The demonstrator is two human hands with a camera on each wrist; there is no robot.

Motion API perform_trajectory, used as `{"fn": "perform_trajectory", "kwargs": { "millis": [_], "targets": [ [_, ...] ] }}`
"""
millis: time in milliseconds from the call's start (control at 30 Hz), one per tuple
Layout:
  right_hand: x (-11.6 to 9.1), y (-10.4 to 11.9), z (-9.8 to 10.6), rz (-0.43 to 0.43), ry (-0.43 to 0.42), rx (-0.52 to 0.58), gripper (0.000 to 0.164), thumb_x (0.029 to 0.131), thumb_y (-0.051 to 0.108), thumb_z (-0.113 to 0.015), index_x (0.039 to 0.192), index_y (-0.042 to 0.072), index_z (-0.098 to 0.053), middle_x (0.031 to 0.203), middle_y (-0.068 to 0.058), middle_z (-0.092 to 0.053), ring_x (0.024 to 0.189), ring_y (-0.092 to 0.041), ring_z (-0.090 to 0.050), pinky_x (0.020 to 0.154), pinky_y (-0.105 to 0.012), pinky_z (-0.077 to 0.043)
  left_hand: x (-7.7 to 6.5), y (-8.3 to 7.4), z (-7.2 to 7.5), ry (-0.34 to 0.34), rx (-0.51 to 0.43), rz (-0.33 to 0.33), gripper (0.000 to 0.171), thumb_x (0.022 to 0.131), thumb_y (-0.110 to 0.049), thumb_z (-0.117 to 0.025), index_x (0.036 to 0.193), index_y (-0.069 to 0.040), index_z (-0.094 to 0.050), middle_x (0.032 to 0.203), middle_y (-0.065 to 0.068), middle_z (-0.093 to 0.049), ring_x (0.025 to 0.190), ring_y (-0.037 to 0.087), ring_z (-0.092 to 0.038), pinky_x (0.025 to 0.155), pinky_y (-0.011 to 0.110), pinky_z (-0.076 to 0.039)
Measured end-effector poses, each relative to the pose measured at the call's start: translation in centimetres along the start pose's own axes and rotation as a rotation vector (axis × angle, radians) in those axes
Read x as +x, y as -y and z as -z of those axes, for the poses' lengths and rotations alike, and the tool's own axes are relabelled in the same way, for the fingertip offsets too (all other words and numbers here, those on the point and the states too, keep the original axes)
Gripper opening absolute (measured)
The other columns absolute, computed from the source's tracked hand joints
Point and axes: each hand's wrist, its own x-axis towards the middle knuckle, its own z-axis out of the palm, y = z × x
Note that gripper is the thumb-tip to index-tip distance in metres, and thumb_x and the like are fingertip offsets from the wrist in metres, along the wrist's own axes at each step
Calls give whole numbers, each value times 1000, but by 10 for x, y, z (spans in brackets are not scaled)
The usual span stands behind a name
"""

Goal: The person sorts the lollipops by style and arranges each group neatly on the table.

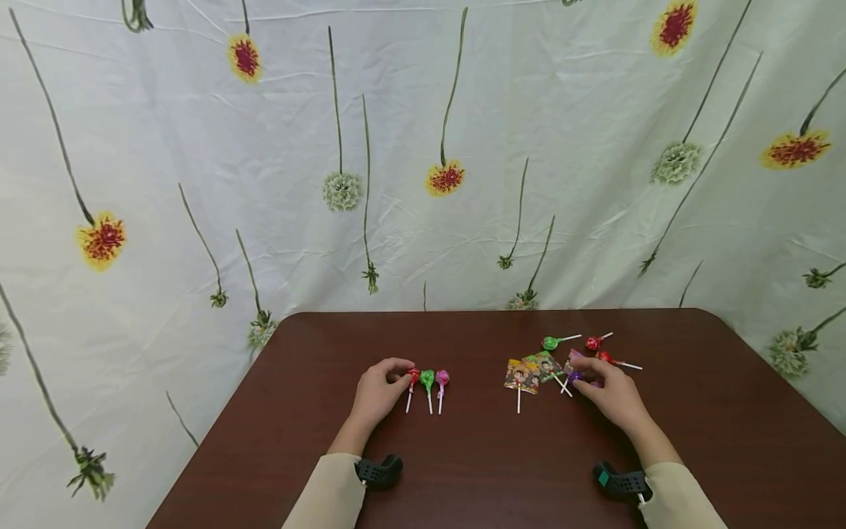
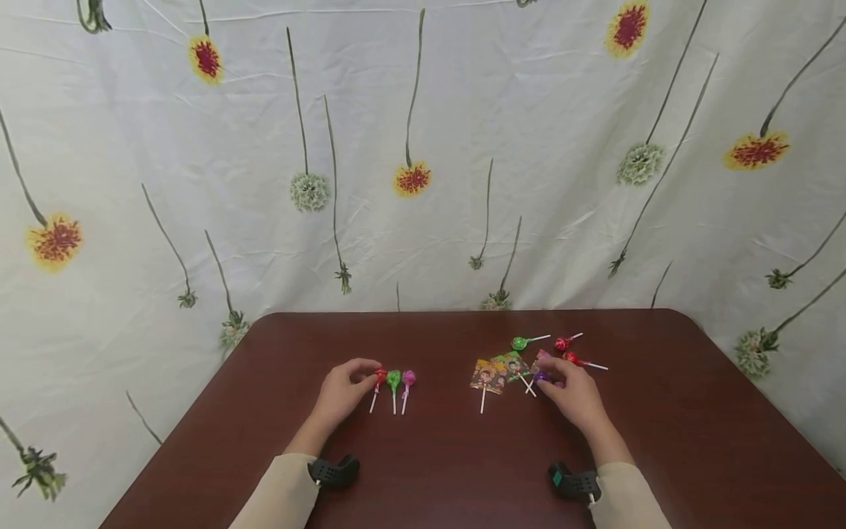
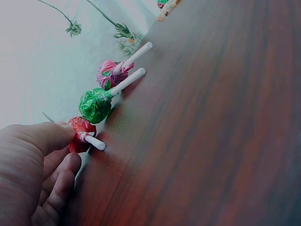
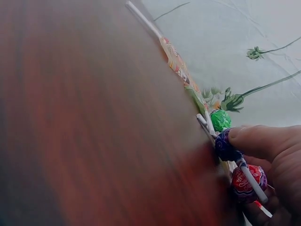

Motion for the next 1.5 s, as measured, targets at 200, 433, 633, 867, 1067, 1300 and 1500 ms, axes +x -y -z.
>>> {"fn": "perform_trajectory", "kwargs": {
  "millis": [200,433,633,867,1067,1300,1500],
  "targets": [
    [0,0,0,-21,15,-12,29,90,17,-74,117,9,-72,123,-23,-67,100,-33,-63,82,-41,-49,0,0,0,-1,4,-1,18,92,-19,-73,110,-21,-74,97,0,-71,76,14,-54,63,27,-44],
    [-1,0,-1,-27,20,-15,28,90,18,-73,117,10,-72,125,-22,-67,111,-38,-62,88,-47,-48,0,0,-1,-2,3,-3,19,91,-19,-73,110,-21,-75,100,1,-71,77,14,-55,64,27,-45],
    [-1,0,-1,-26,21,-8,27,91,18,-73,117,10,-73,125,-22,-67,113,-39,-61,89,-48,-48,0,0,0,-1,1,-4,18,92,-18,-73,110,-21,-74,99,1,-71,77,14,-55,63,27,-45],
    [0,0,0,-15,3,-7,26,91,16,-72,116,10,-73,125,-22,-67,106,-36,-63,83,-42,-50,-1,0,0,1,0,0,18,91,-19,-73,110,-21,-75,97,1,-70,76,15,-54,63,28,-44],
    [1,0,0,-7,-24,-13,29,90,15,-73,118,7,-71,115,-20,-69,91,-28,-59,76,-35,-47,0,2,-1,-1,-1,-4,18,92,-19,-72,109,-22,-74,98,0,-71,76,15,-54,62,27,-44],
    [4,6,2,31,-59,-18,27,89,14,-74,115,8,-73,97,-11,-69,81,-18,-50,69,-30,-41,1,4,-2,-6,15,-5,18,91,-20,-73,109,-22,-75,95,0,-70,74,14,-53,60,27,-43],
    [5,15,1,52,-75,7,26,88,12,-75,114,9,-73,101,-11,-70,78,-15,-50,66,-26,-39,1,4,-2,-11,7,-6,17,91,-20,-73,108,-23,-75,94,0,-70,75,15,-53,62,27,-44]
  ]
}}
